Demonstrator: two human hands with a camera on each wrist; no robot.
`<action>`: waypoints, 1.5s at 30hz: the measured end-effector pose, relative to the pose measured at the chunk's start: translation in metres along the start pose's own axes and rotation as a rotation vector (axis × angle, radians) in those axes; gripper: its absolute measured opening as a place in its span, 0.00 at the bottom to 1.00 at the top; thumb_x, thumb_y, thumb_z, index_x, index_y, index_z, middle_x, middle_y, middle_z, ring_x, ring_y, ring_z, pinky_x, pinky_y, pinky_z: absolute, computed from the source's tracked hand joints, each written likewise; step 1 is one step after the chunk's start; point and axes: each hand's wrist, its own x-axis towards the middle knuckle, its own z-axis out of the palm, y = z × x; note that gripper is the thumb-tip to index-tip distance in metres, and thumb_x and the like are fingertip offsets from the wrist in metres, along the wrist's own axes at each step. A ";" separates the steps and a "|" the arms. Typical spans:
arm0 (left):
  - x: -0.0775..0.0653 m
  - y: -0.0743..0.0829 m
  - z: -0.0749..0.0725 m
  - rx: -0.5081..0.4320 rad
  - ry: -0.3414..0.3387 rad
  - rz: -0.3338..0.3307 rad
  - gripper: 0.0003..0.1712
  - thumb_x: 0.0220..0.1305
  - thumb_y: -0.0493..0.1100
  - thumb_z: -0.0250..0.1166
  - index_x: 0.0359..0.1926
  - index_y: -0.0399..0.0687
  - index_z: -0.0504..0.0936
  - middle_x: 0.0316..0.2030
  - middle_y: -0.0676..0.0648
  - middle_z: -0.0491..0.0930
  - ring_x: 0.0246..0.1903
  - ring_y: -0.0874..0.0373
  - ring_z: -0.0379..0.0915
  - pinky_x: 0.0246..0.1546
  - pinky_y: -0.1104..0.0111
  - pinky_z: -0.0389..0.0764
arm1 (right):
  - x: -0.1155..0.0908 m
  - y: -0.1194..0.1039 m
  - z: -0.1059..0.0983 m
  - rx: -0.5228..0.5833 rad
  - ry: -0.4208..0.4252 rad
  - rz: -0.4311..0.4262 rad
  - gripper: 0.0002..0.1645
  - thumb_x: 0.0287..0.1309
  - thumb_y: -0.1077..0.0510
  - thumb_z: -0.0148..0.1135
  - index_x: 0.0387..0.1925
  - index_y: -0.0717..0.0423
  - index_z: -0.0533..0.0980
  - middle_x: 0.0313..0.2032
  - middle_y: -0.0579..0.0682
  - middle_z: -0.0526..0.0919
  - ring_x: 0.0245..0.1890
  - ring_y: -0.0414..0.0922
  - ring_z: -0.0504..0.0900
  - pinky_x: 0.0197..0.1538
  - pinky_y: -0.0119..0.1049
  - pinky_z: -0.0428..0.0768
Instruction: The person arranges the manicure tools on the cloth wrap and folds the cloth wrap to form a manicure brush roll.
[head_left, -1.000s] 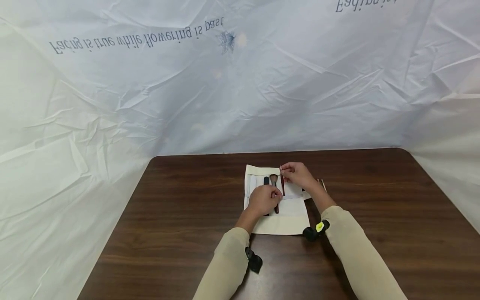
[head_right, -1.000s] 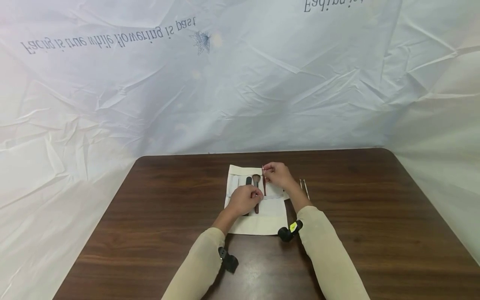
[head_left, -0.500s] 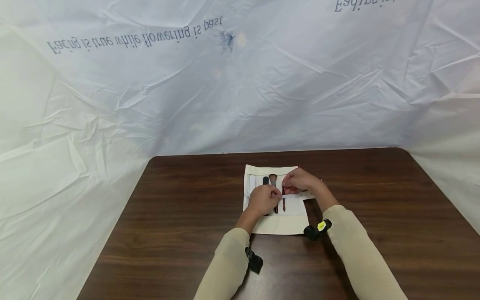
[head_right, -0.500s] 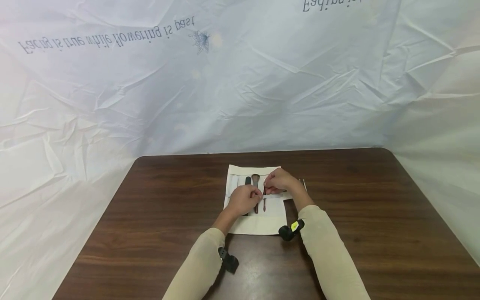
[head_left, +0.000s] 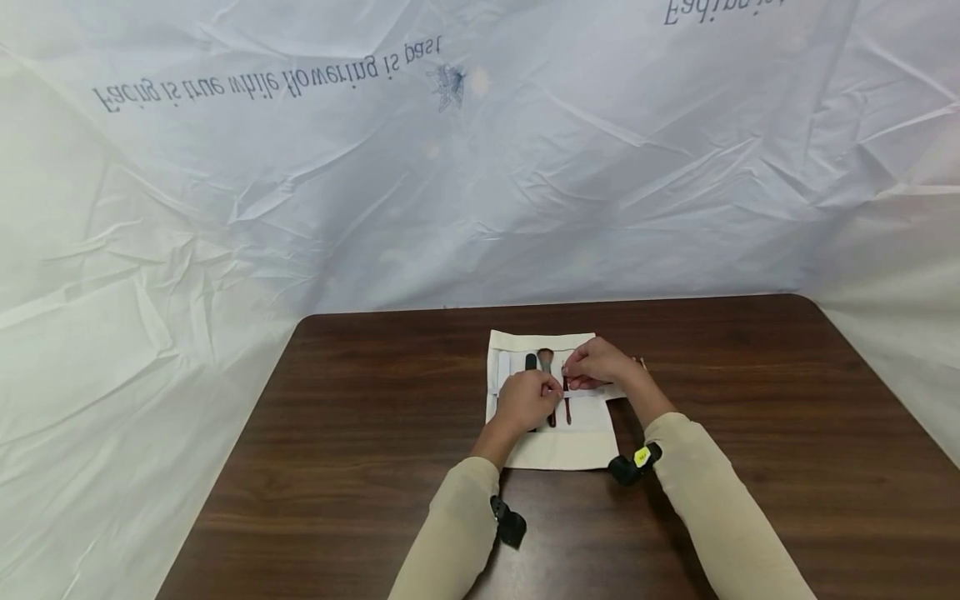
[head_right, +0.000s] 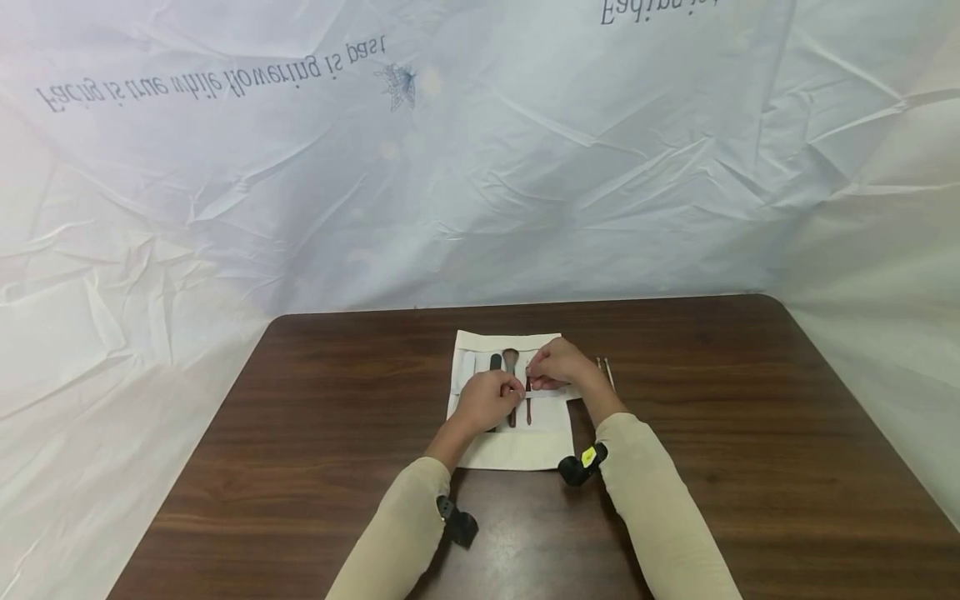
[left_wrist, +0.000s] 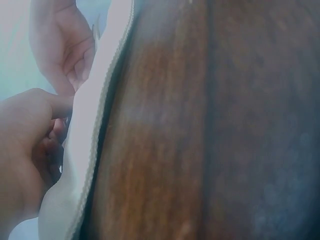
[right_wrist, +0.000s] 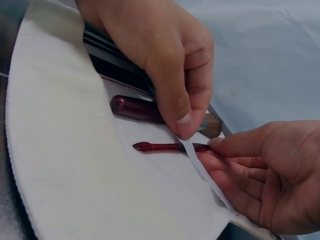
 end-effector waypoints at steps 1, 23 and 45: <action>0.000 0.000 0.000 0.003 -0.001 0.000 0.08 0.67 0.44 0.64 0.35 0.51 0.90 0.17 0.58 0.74 0.17 0.68 0.63 0.23 0.76 0.62 | 0.000 0.000 0.001 -0.002 0.009 0.000 0.14 0.69 0.62 0.59 0.48 0.71 0.80 0.22 0.44 0.83 0.22 0.33 0.82 0.30 0.26 0.80; -0.010 0.000 -0.005 0.051 0.041 0.043 0.09 0.70 0.42 0.64 0.39 0.49 0.90 0.20 0.54 0.80 0.20 0.67 0.69 0.30 0.73 0.72 | -0.052 0.040 -0.061 -0.049 0.294 -0.191 0.24 0.75 0.58 0.53 0.60 0.75 0.72 0.50 0.72 0.83 0.36 0.39 0.86 0.46 0.38 0.86; -0.002 0.012 0.015 0.047 0.063 0.110 0.09 0.69 0.42 0.64 0.40 0.49 0.91 0.32 0.51 0.84 0.38 0.57 0.80 0.43 0.71 0.77 | -0.057 0.055 -0.066 -0.399 0.318 0.005 0.13 0.65 0.56 0.61 0.33 0.64 0.83 0.34 0.58 0.84 0.34 0.50 0.78 0.37 0.40 0.74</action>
